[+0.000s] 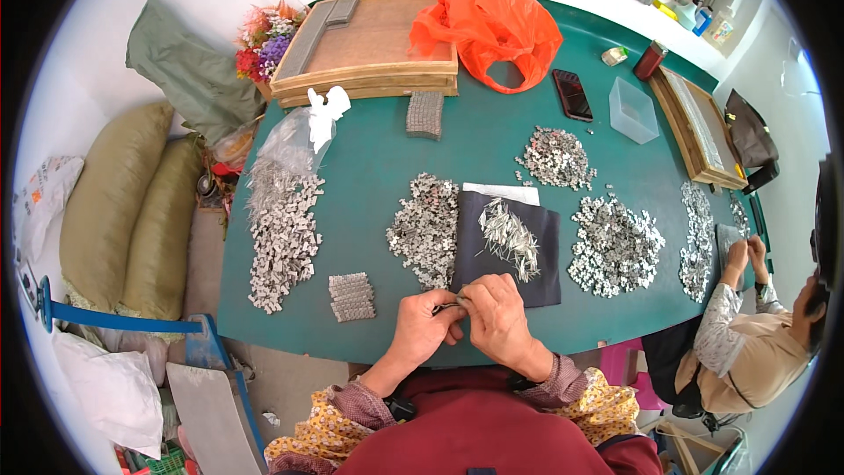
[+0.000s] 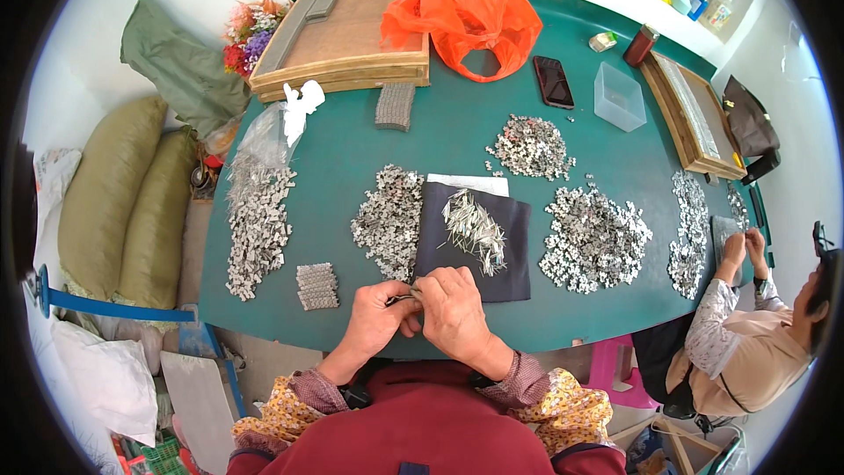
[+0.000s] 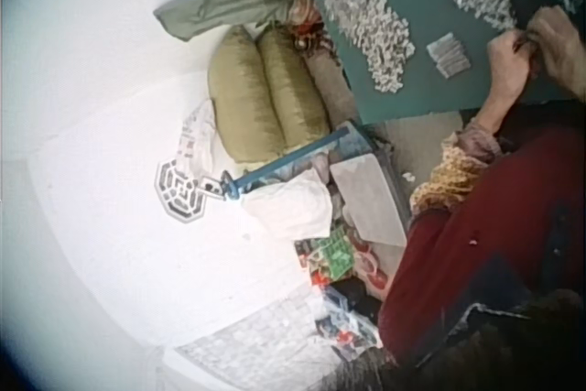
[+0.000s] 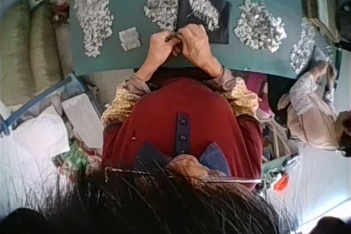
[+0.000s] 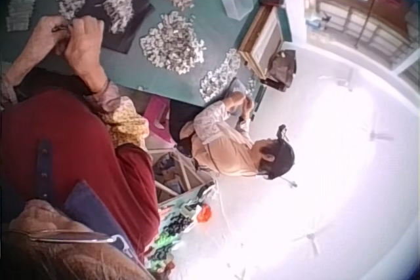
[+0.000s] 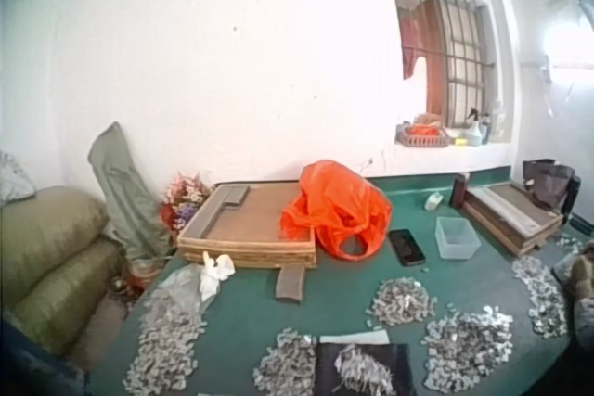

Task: The person is sorting and arranging small metal components on a workspace.

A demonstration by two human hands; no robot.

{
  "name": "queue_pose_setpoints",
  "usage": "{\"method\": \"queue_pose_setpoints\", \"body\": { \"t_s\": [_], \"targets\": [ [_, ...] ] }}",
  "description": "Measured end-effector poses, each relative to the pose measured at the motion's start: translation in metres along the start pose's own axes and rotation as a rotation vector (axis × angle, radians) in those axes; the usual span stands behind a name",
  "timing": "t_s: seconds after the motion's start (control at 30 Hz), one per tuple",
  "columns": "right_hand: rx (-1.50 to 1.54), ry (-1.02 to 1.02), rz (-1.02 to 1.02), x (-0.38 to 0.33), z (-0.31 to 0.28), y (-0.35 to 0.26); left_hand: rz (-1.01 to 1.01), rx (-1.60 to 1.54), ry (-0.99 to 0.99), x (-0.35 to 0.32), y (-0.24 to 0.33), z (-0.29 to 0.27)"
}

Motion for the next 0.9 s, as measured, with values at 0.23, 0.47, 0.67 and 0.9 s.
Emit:
{"method": "queue_pose_setpoints", "body": {
  "t_s": [0.23,0.47,0.67,0.9],
  "targets": [
    [-0.165,-0.066,-0.104,-0.010,-0.001,-0.009,-0.025,-0.138,0.031,0.009,-0.010,-0.005],
    [-0.039,-0.079,-0.098,-0.008,-0.011,-0.010,-0.046,-0.081,-0.017,0.006,0.007,-0.005],
    [-0.018,-0.157,-0.205,0.016,-0.005,-0.013,-0.001,-0.107,-0.011,0.001,0.006,-0.027],
    [0.015,-0.179,-0.175,0.023,0.015,-0.021,0.045,-0.097,-0.098,-0.015,-0.020,-0.052]
  ]
}}
Point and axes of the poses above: each hand's wrist, its own x-axis towards the middle knuckle, its own z-axis out of the palm, y = z × x, the point moved 2 cm from there along x, towards the middle knuckle, and after that the axes turned 7 degrees about -y, right-handed, at the moved point
